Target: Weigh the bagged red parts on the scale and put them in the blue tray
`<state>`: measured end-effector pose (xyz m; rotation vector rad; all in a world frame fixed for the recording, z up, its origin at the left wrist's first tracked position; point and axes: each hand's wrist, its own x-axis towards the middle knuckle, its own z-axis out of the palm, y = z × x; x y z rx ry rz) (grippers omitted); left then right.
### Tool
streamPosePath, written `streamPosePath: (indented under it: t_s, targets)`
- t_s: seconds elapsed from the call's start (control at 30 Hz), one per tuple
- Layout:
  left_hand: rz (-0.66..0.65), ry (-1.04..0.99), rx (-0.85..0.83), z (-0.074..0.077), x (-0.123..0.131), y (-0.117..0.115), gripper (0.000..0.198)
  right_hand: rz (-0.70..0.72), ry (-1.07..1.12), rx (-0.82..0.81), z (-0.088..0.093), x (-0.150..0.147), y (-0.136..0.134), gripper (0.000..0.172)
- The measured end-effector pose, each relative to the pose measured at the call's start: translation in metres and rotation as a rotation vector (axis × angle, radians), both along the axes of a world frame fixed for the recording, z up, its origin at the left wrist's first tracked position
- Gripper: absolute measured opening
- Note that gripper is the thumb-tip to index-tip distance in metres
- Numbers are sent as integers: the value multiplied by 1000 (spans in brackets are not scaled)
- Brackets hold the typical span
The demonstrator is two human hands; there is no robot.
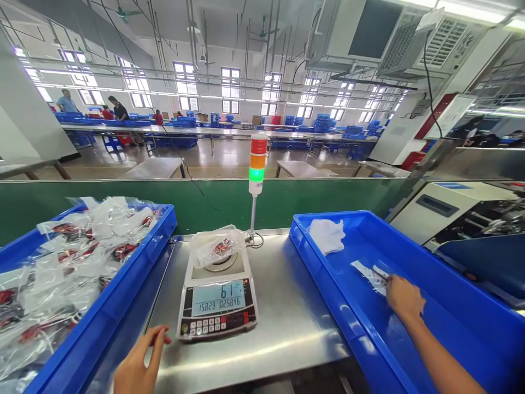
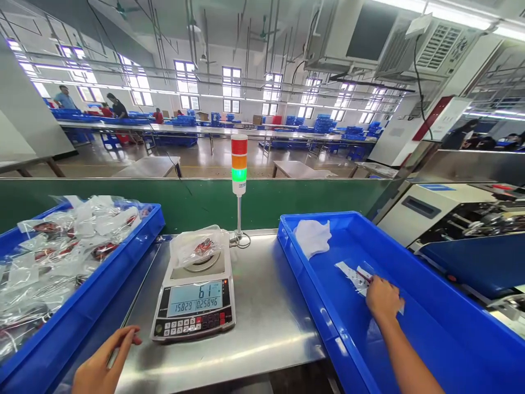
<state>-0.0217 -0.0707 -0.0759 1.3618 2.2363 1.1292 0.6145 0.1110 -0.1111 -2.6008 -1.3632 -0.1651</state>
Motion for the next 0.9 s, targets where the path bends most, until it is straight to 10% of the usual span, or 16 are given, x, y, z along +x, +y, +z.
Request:
streamPosePath:
  t_s: [0.17, 0.37, 0.57, 0.7, 0.9]
  targets:
    - [-168, 146, 306, 44, 35, 40, 45, 14, -40, -122, 30, -11, 0, 41]
    - [-408, 398, 383, 85, 62, 117, 36, 33, -139, 109, 91, -44, -4, 43]
    - [-540, 449, 228, 74, 93, 173, 19, 249, -123, 497, 143, -98, -14, 37]
    - [-490, 458, 133, 65, 102, 178, 42, 436, -84, 652, 165, -136, -20, 40]
    - [-422, 413, -54, 84, 92, 197, 35, 579, 50, 672, 182, -178, -22, 46]
